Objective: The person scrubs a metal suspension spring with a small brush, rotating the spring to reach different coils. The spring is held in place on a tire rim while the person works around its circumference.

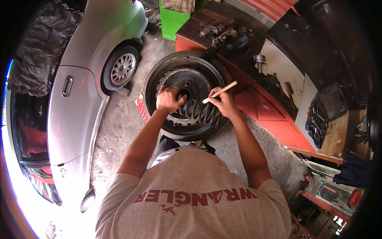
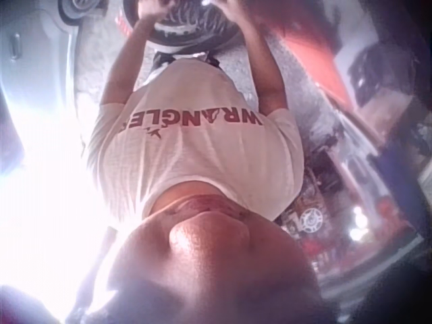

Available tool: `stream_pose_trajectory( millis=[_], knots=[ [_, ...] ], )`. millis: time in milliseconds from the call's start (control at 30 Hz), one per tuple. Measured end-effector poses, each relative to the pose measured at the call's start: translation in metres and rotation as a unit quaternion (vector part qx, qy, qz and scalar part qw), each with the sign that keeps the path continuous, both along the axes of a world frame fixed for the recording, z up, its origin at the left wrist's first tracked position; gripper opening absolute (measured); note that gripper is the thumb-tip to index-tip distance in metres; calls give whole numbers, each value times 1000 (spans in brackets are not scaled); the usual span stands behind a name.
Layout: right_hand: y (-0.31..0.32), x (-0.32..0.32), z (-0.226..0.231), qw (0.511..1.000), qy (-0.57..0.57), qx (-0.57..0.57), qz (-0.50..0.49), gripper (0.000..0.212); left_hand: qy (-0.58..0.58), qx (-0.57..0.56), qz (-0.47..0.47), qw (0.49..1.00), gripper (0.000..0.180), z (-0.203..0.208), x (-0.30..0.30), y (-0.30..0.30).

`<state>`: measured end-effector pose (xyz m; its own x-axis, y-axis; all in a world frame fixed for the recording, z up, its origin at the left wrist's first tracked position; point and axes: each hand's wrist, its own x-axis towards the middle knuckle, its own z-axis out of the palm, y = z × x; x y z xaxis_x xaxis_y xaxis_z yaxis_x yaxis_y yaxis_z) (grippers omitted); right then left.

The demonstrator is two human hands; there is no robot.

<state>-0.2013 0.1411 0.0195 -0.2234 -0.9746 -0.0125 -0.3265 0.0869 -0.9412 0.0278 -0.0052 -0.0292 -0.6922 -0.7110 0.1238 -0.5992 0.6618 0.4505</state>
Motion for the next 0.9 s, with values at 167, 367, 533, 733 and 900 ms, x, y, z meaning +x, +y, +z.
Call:
stream_pose_trajectory(
  millis=[167,367,533,733,900],
  knots=[
    [0,-10,-14,994,105,4,-23,17,-12,31,3,999,49,9,-1,1],
    [2,-6,-8,996,-83,21,1,17,-1,-14,-3,1000,47,4,1,-1],
    [1,-7,-12,996,86,22,-23,15,5,5,8,1000,48,4,1,0],
    [0,-5,-13,961,-270,-46,-32,13,-8,-7,0,1000,48,3,-1,-2],
    [-3,-7,-15,990,139,0,-39,19,10,-21,14,1000,46,2,1,1]
  ],
)
